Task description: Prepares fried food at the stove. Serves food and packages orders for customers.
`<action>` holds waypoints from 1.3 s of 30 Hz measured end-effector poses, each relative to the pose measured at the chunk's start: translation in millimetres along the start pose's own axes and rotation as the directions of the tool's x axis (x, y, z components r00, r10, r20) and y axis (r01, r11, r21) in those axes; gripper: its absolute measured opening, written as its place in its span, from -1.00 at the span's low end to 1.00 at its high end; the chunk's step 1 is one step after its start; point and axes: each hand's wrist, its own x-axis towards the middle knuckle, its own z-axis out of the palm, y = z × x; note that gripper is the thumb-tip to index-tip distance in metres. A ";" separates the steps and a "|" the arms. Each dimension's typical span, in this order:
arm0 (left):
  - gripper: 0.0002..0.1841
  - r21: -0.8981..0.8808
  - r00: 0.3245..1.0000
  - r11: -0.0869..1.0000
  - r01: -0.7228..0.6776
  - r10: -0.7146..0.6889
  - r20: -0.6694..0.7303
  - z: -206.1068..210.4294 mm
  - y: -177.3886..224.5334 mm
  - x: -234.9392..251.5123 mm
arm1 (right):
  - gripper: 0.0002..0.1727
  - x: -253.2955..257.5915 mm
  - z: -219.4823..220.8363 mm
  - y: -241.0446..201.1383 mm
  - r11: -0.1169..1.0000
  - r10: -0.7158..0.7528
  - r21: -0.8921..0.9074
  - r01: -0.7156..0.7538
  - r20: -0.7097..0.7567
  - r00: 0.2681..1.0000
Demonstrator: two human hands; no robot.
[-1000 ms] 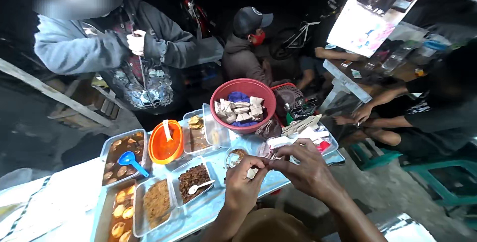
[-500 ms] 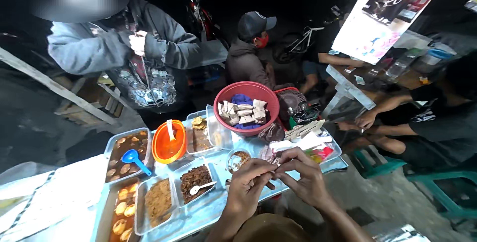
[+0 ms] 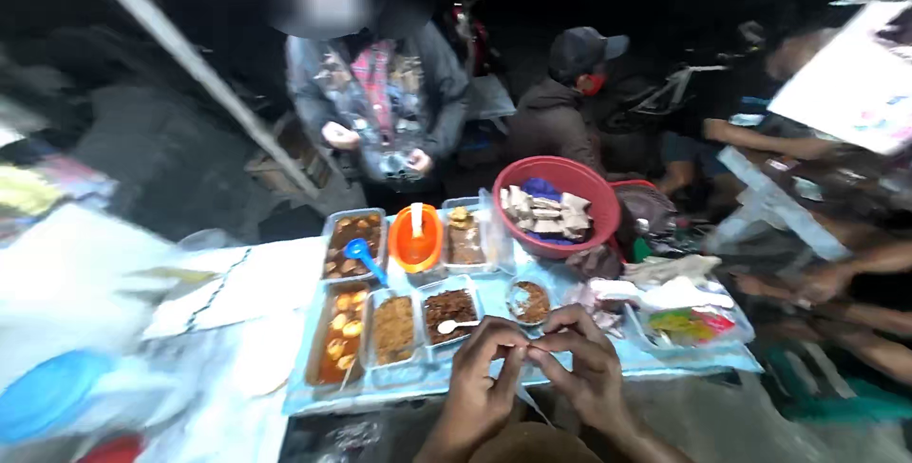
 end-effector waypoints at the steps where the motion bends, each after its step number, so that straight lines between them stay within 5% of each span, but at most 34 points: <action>1: -0.91 0.041 1.000 0.999 0.009 -0.009 0.002 -14.4 3.1 -5.9 | -0.92 -0.4 15.4 -1.2 0.999 -0.030 -0.028 0.030 -0.004 1.000; 5: -0.89 0.226 0.997 0.971 0.078 -0.082 0.008 -69.6 17.9 -32.1 | -0.91 0.0 74.6 -3.9 0.996 -0.085 -0.038 0.086 0.040 0.996; 8: -0.88 0.343 0.997 0.936 0.078 -0.079 -0.010 -109.5 27.1 -54.8 | -0.91 0.2 116.7 -7.9 0.977 0.010 0.203 -0.058 0.233 0.972; 12: -0.85 0.406 0.994 0.910 0.090 -0.054 -0.099 -157.4 37.4 -91.8 | -0.77 1.4 170.5 -12.0 0.954 -0.062 0.286 -0.091 0.484 0.873; 16: -0.82 0.250 0.974 0.949 0.193 -0.154 -0.166 -198.0 47.8 -131.9 | -0.70 11.0 215.0 -16.1 0.941 -0.225 0.336 -0.044 0.716 0.660; 21: -0.83 0.164 0.965 0.951 0.262 -0.253 -0.075 -229.9 65.3 -171.5 | -0.69 26.7 248.3 -19.9 0.860 -0.366 0.453 -0.234 0.868 0.336; 24: -0.83 0.148 0.963 0.953 0.265 -0.268 0.004 -241.8 75.5 -178.0 | -0.66 29.1 259.5 -24.5 0.805 -0.413 0.482 -0.345 0.874 0.258; 28: -0.82 0.090 0.974 0.975 0.203 -0.210 0.080 -244.6 94.3 -166.6 | -0.62 27.4 259.8 -34.8 0.670 -0.457 0.540 -0.510 0.841 0.290; 31: -0.83 -0.048 0.984 0.983 0.179 -0.179 0.011 -232.7 95.2 -158.3 | -0.59 29.4 256.3 -37.2 0.578 -0.450 0.564 -0.589 0.823 0.347; 39: -0.73 0.078 0.919 0.990 0.116 -0.077 -0.386 -194.3 87.8 -149.0 | -0.69 49.4 248.4 -30.5 0.752 -0.364 0.555 -0.357 0.800 0.476</action>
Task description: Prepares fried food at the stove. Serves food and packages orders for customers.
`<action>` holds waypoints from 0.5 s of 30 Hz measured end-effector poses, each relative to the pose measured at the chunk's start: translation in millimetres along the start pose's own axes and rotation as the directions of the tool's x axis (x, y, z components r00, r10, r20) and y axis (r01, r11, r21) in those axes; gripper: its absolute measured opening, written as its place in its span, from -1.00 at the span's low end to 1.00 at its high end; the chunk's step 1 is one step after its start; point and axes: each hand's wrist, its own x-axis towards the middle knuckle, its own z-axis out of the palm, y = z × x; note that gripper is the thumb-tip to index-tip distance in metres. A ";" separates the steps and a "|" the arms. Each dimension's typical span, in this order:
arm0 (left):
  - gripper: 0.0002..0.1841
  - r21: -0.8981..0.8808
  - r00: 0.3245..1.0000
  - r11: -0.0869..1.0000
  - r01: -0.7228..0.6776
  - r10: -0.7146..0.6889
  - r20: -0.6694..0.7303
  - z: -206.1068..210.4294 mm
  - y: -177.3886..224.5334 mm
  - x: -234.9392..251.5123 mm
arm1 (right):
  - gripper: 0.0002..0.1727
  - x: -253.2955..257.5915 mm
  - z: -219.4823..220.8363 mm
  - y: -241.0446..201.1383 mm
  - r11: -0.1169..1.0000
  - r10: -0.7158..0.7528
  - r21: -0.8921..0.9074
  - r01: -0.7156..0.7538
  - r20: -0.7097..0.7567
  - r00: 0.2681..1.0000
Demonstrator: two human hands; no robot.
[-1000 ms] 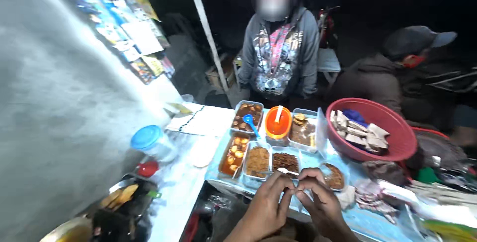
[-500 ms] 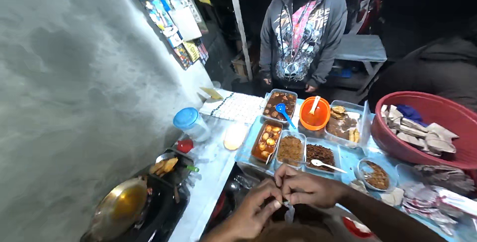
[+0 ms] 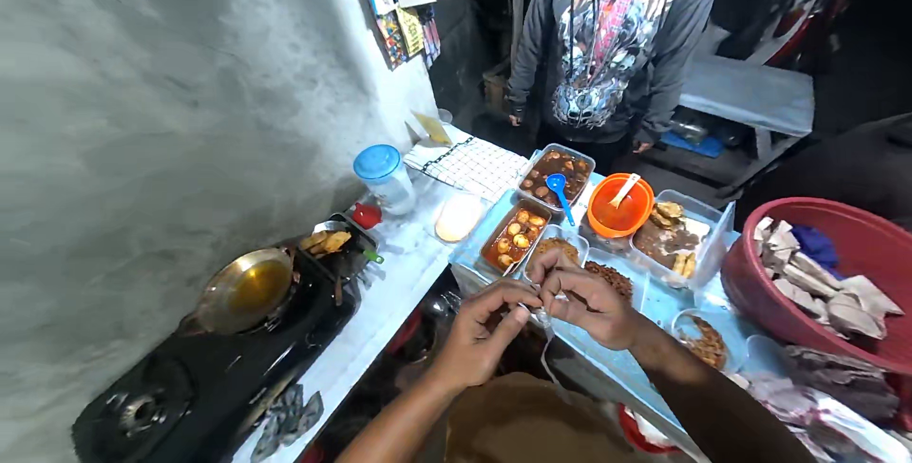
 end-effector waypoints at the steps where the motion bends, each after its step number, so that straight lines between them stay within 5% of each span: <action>1: -0.76 0.028 0.999 1.000 -0.009 0.010 -0.036 5.3 0.7 -0.6 | -0.70 -1.5 -2.8 -0.8 1.000 0.009 -0.017 -0.009 -0.005 1.000; 8: -0.89 0.238 0.994 0.971 0.014 0.013 -0.110 28.6 6.4 -11.6 | -0.71 -12.8 -10.5 -4.2 1.000 0.031 -0.001 -0.031 0.032 0.999; 15: -0.87 -0.058 0.970 0.991 0.122 -0.132 -0.205 44.8 -3.4 -25.4 | -0.82 -30.2 -7.3 9.9 0.994 -0.057 0.096 0.056 0.016 0.998</action>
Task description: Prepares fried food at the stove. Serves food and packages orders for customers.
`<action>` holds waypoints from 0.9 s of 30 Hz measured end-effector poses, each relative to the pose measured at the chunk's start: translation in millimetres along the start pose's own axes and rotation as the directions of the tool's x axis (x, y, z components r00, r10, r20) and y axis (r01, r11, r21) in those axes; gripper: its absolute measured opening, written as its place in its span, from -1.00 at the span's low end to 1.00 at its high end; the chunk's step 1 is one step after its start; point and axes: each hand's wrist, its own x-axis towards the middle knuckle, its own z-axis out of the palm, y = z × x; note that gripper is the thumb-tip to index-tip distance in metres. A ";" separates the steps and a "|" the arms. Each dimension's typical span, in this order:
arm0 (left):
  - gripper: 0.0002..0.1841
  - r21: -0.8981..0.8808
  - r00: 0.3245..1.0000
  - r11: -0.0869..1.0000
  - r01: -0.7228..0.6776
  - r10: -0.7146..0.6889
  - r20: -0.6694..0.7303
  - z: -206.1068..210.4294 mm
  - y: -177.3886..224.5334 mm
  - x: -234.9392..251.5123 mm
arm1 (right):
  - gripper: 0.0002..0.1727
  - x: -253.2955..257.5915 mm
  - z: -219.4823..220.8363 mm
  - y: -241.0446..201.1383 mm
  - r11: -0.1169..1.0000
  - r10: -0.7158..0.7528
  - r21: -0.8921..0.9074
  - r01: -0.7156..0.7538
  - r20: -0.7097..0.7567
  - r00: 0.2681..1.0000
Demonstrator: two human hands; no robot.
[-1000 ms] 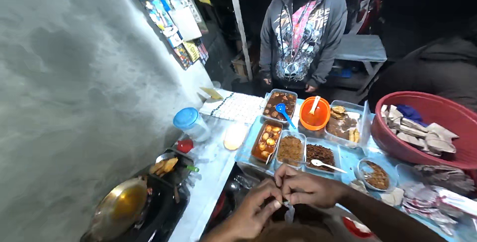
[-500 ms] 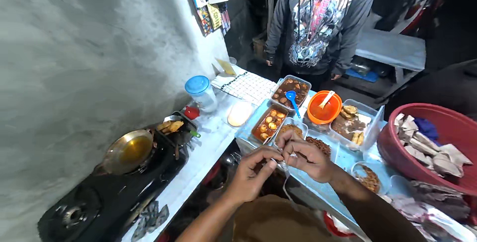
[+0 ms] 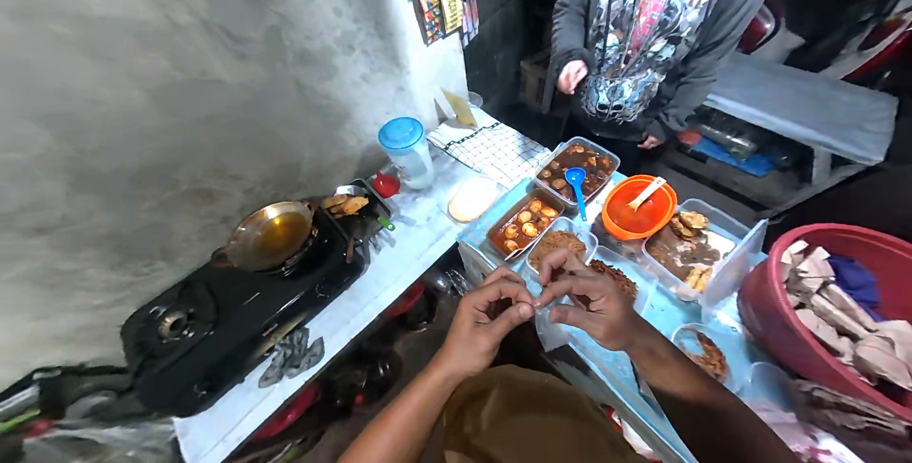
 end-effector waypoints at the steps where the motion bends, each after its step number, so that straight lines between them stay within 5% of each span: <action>1: -0.86 -0.021 1.000 1.000 0.011 -0.011 -0.013 1.8 -2.0 -0.9 | -0.81 -2.0 2.2 1.5 1.000 -0.015 -0.011 0.015 -0.030 0.999; 6: -0.87 -0.076 0.999 0.997 0.035 -0.036 -0.012 8.2 -12.2 0.6 | -0.86 -6.4 5.6 7.2 1.000 -0.027 -0.018 0.025 -0.109 0.994; 13: -0.84 -0.120 0.983 0.982 0.147 -0.132 0.127 6.4 -23.7 5.4 | -0.62 -12.4 -10.9 12.7 0.998 0.047 -0.052 -0.040 0.145 0.988; 22: -0.80 -0.164 0.913 0.952 0.260 -0.187 0.361 20.4 -40.4 16.5 | -0.59 -38.0 -39.6 6.5 0.995 0.075 0.050 -0.088 0.221 0.972; 27: -0.81 -0.167 0.905 0.932 0.322 -0.251 0.345 40.7 -65.4 34.3 | -0.66 -67.6 -60.2 -18.9 0.969 0.201 -0.150 -0.196 0.018 0.980</action>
